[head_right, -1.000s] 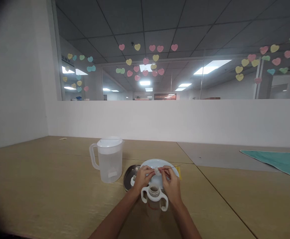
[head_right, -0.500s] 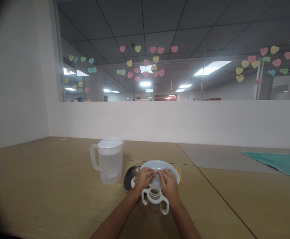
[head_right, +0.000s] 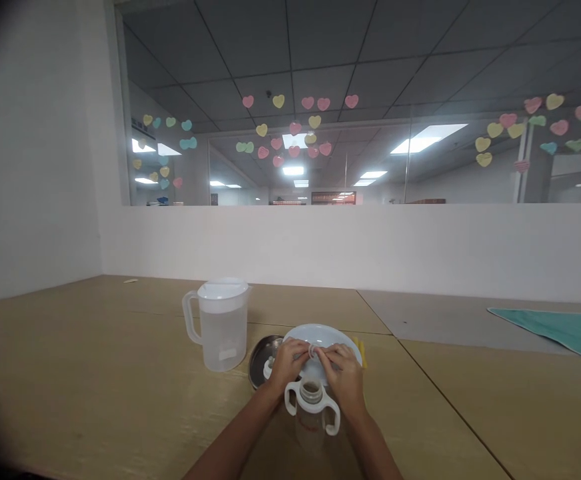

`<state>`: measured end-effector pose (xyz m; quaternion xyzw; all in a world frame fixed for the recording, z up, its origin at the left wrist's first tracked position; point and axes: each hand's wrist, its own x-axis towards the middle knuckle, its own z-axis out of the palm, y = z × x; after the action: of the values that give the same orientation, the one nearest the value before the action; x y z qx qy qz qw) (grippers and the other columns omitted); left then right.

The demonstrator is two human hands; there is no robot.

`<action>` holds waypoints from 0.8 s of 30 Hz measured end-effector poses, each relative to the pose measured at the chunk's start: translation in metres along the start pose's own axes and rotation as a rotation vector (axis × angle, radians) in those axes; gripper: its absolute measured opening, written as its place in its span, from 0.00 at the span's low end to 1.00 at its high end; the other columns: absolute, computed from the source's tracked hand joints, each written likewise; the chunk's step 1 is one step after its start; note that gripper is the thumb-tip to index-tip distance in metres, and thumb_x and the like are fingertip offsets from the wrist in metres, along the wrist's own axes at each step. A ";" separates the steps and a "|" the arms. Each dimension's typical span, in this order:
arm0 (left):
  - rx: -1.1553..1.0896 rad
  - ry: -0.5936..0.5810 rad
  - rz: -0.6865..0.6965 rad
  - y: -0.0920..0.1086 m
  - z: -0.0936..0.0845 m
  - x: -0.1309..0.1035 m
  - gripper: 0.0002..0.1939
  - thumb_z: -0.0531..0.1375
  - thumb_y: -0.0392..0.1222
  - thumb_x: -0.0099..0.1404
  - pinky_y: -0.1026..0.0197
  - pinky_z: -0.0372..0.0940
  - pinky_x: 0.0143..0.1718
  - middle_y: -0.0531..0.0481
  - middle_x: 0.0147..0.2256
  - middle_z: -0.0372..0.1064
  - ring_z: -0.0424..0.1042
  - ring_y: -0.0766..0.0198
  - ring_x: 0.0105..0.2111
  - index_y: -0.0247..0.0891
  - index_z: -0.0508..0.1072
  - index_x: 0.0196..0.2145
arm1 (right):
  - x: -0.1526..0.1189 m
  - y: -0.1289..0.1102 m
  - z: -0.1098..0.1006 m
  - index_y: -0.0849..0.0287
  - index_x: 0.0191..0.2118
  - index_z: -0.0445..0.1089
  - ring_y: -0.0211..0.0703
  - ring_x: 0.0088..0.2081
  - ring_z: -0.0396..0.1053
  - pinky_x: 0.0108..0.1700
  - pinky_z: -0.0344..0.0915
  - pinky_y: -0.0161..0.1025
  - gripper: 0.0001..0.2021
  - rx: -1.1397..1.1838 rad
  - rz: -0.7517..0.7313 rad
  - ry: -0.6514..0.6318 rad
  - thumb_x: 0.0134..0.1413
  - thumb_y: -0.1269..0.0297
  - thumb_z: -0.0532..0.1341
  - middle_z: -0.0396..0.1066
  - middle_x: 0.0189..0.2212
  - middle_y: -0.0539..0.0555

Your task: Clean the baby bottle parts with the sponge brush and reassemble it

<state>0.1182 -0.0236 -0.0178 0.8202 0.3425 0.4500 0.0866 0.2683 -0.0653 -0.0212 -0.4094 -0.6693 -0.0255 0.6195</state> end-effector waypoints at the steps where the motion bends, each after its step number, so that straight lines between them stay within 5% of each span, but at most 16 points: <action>1: -0.005 -0.004 0.005 0.001 -0.001 0.000 0.18 0.49 0.46 0.68 0.59 0.62 0.43 0.48 0.35 0.77 0.72 0.62 0.36 0.42 0.78 0.36 | 0.000 0.000 0.002 0.52 0.27 0.76 0.45 0.29 0.67 0.36 0.64 0.43 0.16 -0.014 -0.009 -0.029 0.56 0.51 0.56 0.72 0.24 0.53; 6: -0.020 -0.022 0.012 0.003 -0.003 0.000 0.20 0.48 0.48 0.68 0.59 0.62 0.43 0.48 0.35 0.77 0.73 0.62 0.36 0.42 0.78 0.36 | -0.001 -0.005 0.001 0.52 0.31 0.77 0.46 0.31 0.68 0.37 0.64 0.43 0.14 -0.030 -0.039 -0.053 0.56 0.52 0.57 0.73 0.27 0.54; 12: -0.023 -0.037 -0.018 0.002 -0.001 0.000 0.20 0.48 0.50 0.68 0.58 0.61 0.44 0.47 0.38 0.77 0.73 0.60 0.39 0.42 0.78 0.39 | -0.002 -0.006 -0.004 0.53 0.35 0.76 0.44 0.32 0.69 0.39 0.65 0.43 0.10 -0.019 -0.117 0.069 0.56 0.59 0.58 0.74 0.29 0.53; 17: -0.036 -0.023 -0.006 0.002 0.000 -0.002 0.22 0.47 0.51 0.68 0.59 0.62 0.42 0.48 0.36 0.77 0.72 0.62 0.36 0.42 0.79 0.35 | -0.003 -0.002 0.005 0.54 0.29 0.76 0.43 0.27 0.68 0.32 0.64 0.39 0.14 -0.063 -0.130 -0.044 0.57 0.55 0.56 0.72 0.23 0.54; 24: -0.029 -0.012 0.000 0.002 -0.001 -0.002 0.20 0.48 0.49 0.68 0.59 0.62 0.43 0.48 0.34 0.77 0.73 0.62 0.36 0.41 0.79 0.35 | 0.001 -0.011 -0.003 0.55 0.35 0.76 0.45 0.36 0.69 0.41 0.65 0.40 0.14 0.103 0.043 -0.097 0.55 0.53 0.58 0.73 0.32 0.55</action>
<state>0.1179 -0.0262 -0.0174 0.8213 0.3357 0.4502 0.1006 0.2639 -0.0737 -0.0143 -0.3923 -0.6898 0.0421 0.6070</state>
